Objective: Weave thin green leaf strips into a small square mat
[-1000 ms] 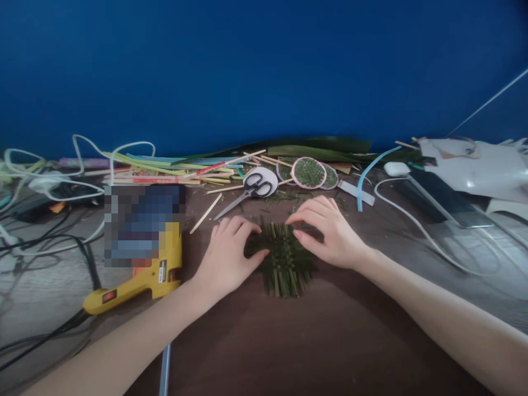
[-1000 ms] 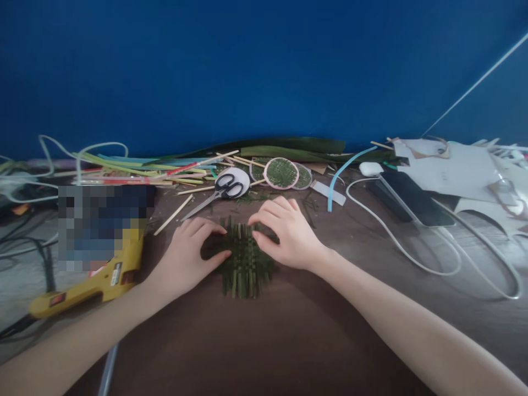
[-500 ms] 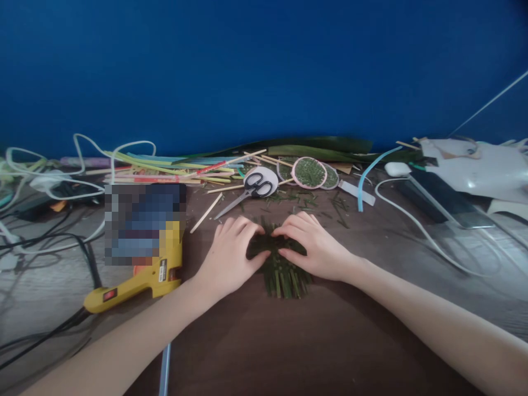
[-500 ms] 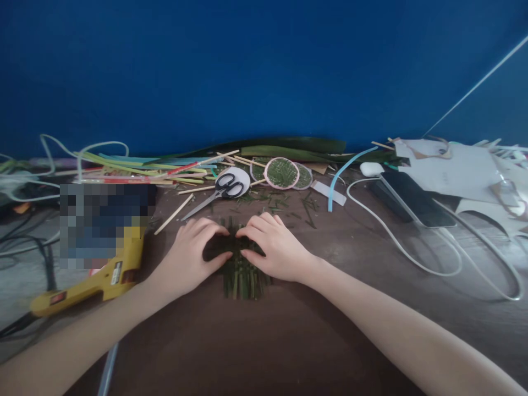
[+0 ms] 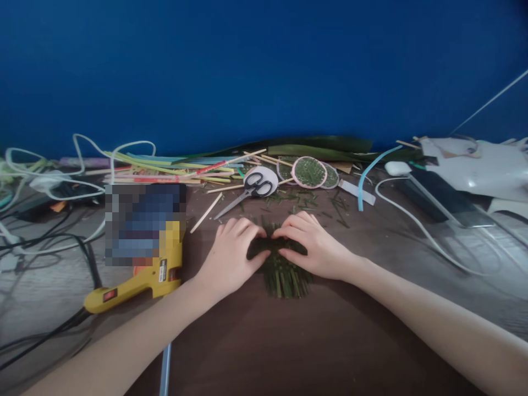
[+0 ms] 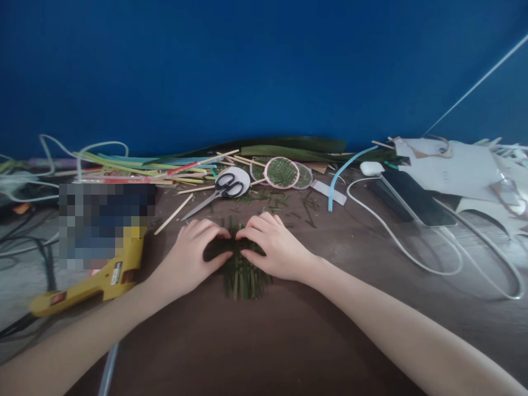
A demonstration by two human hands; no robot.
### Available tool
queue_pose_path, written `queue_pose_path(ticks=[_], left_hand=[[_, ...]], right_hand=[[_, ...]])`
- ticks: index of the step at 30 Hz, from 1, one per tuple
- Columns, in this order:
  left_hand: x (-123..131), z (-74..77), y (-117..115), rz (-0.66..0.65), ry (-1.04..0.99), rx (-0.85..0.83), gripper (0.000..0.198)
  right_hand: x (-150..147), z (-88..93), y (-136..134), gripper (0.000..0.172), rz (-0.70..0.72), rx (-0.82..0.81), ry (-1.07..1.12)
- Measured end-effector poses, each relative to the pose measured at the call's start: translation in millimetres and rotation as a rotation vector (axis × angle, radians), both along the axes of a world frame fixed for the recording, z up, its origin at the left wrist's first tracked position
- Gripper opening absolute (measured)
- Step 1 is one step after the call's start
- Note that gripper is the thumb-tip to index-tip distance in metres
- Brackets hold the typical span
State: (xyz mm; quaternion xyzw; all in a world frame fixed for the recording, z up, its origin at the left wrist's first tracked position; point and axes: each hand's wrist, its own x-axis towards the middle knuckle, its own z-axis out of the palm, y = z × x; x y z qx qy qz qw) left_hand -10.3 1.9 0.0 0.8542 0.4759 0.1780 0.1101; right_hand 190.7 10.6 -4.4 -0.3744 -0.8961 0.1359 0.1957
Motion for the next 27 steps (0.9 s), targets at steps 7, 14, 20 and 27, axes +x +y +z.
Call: queue_pose_path(ticks=[7, 14, 20, 27], left_hand=[[-1.2, 0.0, 0.2, 0.027, -0.065, -0.044, 0.019], [-3.9, 5.3, 2.1, 0.036, -0.126, -0.170, 0.024], [-8.9, 9.6, 4.9, -0.023, -0.120, -0.247, 0.030], [-9.0, 10.2, 7.0, -0.034, -0.098, -0.230, 0.030]], right_hand=[[-0.1, 0.4, -1.1, 0.021, -0.015, -0.009, 0.034], [0.4, 0.2, -0.3, 0.022, -0.015, 0.019, 0.018], [1.2, -0.5, 0.1, 0.022, -0.011, 0.020, 0.008], [2.6, 3.6, -2.4, 0.016, 0.009, 0.079, 0.094]])
